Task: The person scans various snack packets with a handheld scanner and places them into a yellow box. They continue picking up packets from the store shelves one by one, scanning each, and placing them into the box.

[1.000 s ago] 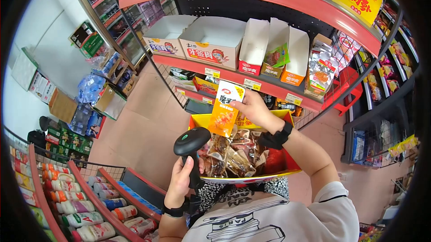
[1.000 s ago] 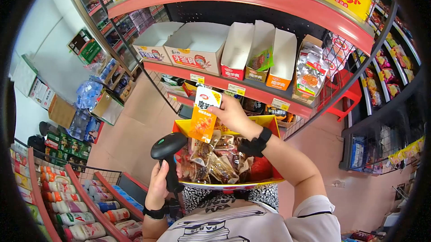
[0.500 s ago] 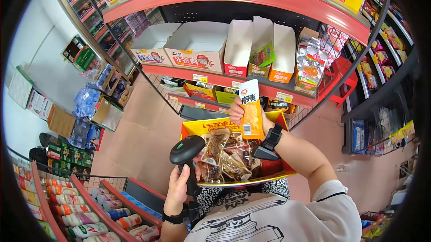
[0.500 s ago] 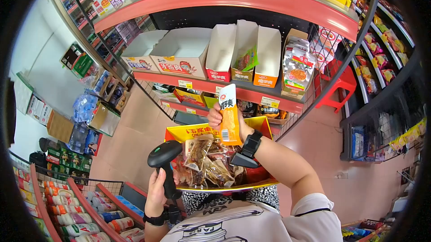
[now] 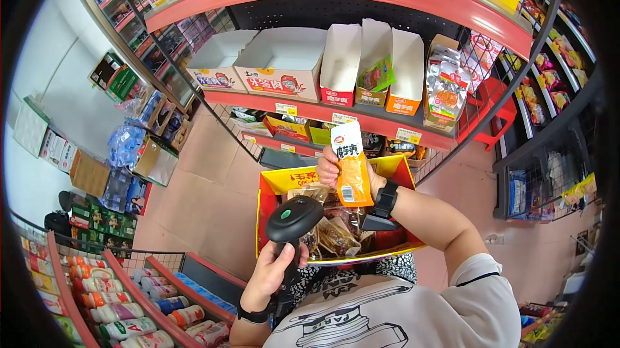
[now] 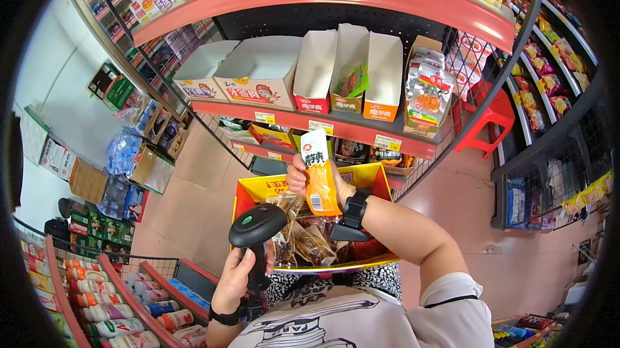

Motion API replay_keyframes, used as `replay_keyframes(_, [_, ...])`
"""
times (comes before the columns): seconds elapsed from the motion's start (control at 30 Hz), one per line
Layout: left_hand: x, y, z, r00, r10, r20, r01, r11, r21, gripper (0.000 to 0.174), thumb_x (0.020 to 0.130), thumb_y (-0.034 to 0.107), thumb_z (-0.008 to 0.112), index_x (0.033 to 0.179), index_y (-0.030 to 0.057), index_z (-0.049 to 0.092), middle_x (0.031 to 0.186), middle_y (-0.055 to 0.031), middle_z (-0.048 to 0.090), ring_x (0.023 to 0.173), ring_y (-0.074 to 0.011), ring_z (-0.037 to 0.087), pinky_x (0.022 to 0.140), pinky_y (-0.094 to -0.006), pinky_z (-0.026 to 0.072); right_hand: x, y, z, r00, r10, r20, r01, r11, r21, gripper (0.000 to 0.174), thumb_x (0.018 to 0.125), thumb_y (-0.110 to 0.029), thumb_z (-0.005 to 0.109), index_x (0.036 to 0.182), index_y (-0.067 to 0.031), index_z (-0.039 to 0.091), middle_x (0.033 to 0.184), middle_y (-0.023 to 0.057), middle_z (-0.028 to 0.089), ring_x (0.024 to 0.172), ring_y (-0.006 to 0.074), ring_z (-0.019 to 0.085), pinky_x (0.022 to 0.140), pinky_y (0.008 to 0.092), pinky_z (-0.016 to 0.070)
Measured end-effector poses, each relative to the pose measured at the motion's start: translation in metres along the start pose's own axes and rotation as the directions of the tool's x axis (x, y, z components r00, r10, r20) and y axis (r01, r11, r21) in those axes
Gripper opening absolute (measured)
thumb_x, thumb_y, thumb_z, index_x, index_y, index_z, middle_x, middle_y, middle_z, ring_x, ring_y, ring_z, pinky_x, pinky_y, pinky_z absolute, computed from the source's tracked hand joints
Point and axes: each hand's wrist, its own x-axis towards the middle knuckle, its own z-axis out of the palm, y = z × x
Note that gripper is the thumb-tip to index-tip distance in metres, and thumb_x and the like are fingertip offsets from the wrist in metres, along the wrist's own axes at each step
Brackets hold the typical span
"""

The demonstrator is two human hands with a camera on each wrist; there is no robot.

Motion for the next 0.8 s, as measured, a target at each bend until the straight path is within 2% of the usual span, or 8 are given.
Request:
replay_keyframes(0.07, [-0.001,0.001,0.002,0.998,-0.063,-0.004,0.063,0.998,-0.021,0.032,0.093,0.026,0.047,0.111,-0.0005,0.048,0.084,-0.0054,0.055,0.072,-0.0114,0.051,0.065,-0.0255,0.0430,0.000,0.000,0.001,1.000,0.000,-0.017,0.000,1.000,0.014,0.028,0.082,-0.033,0.048,0.071,-0.0082,0.040,0.063,0.0042,0.037,0.058,0.0156,0.036,0.058,0.0261,0.0346])
replay_keyframes(0.2, [-0.002,0.000,0.000,0.998,-0.050,0.042,0.049,0.998,0.024,0.031,0.093,0.026,0.049,0.109,-0.0005,0.048,0.082,-0.0047,0.055,0.070,-0.0104,0.050,0.064,-0.0251,0.0430,0.000,-0.001,-0.001,1.000,0.024,0.005,-0.024,0.997,0.069,0.028,0.082,-0.032,0.048,0.070,-0.0079,0.040,0.063,0.0043,0.037,0.058,0.0160,0.036,0.059,0.0273,0.0348])
replay_keyframes(0.3, [0.000,-0.002,-0.005,0.992,-0.012,0.128,0.002,0.997,0.072,0.030,0.092,0.024,0.051,0.109,-0.0001,0.048,0.080,-0.0038,0.054,0.068,-0.0093,0.049,0.063,-0.0247,0.0428,-0.003,0.000,0.001,0.997,0.067,-0.044,-0.061,0.990,0.127,0.029,0.084,-0.032,0.048,0.070,-0.0082,0.040,0.063,0.0039,0.037,0.060,0.0159,0.036,0.060,0.0275,0.0345])
replay_keyframes(0.37, [-0.001,-0.002,-0.007,0.989,-0.023,0.145,-0.003,0.984,0.178,0.041,0.090,0.034,0.052,0.110,-0.0008,0.049,0.079,-0.0048,0.053,0.067,-0.0109,0.049,0.062,-0.0250,0.0421,-0.005,0.002,0.000,0.978,0.135,-0.161,-0.115,0.985,0.127,0.028,0.085,-0.033,0.047,0.070,-0.0096,0.041,0.064,0.0023,0.035,0.062,0.0152,0.037,0.061,0.0268,0.0339])
replay_keyframes(0.5, [-0.002,0.001,-0.005,0.988,-0.029,0.154,-0.004,0.977,0.212,0.039,0.090,0.033,0.053,0.108,-0.0007,0.050,0.078,-0.0037,0.053,0.067,-0.0101,0.048,0.062,-0.0239,0.0412,-0.005,0.005,0.000,0.958,0.257,-0.129,-0.234,0.958,0.168,0.028,0.087,-0.033,0.045,0.068,-0.0111,0.041,0.065,0.0001,0.033,0.065,0.0145,0.038,0.063,0.0259,0.0340])
replay_keyframes(0.63, [-0.003,0.002,-0.007,0.988,-0.049,0.144,0.011,0.969,0.249,0.037,0.089,0.033,0.054,0.104,-0.0006,0.050,0.078,-0.0029,0.053,0.067,-0.0096,0.048,0.062,-0.0236,0.0407,-0.004,0.005,0.003,0.956,0.265,-0.125,-0.247,0.958,0.147,0.029,0.087,-0.032,0.045,0.068,-0.0110,0.041,0.065,0.0004,0.034,0.066,0.0147,0.038,0.064,0.0261,0.0343])
replay_keyframes(0.7, [-0.003,0.002,-0.007,0.987,-0.055,0.149,0.018,0.970,0.242,0.037,0.089,0.033,0.054,0.103,-0.0006,0.051,0.078,-0.0028,0.053,0.067,-0.0096,0.048,0.062,-0.0237,0.0408,-0.005,0.007,0.007,0.943,0.224,-0.248,-0.195,0.972,0.134,0.029,0.086,-0.032,0.045,0.067,-0.0108,0.041,0.065,0.0010,0.034,0.066,0.0154,0.038,0.064,0.0266,0.0343])
replay_keyframes(0.8, [-0.003,0.003,-0.009,0.985,-0.083,0.149,0.044,0.967,0.250,0.037,0.089,0.034,0.054,0.102,-0.0005,0.051,0.078,-0.0030,0.053,0.067,-0.0096,0.048,0.062,-0.0239,0.0409,-0.004,0.005,0.010,0.941,0.225,-0.255,-0.205,0.973,0.101,0.029,0.086,-0.032,0.045,0.067,-0.0104,0.040,0.065,0.0018,0.034,0.065,0.0163,0.038,0.064,0.0272,0.0346])
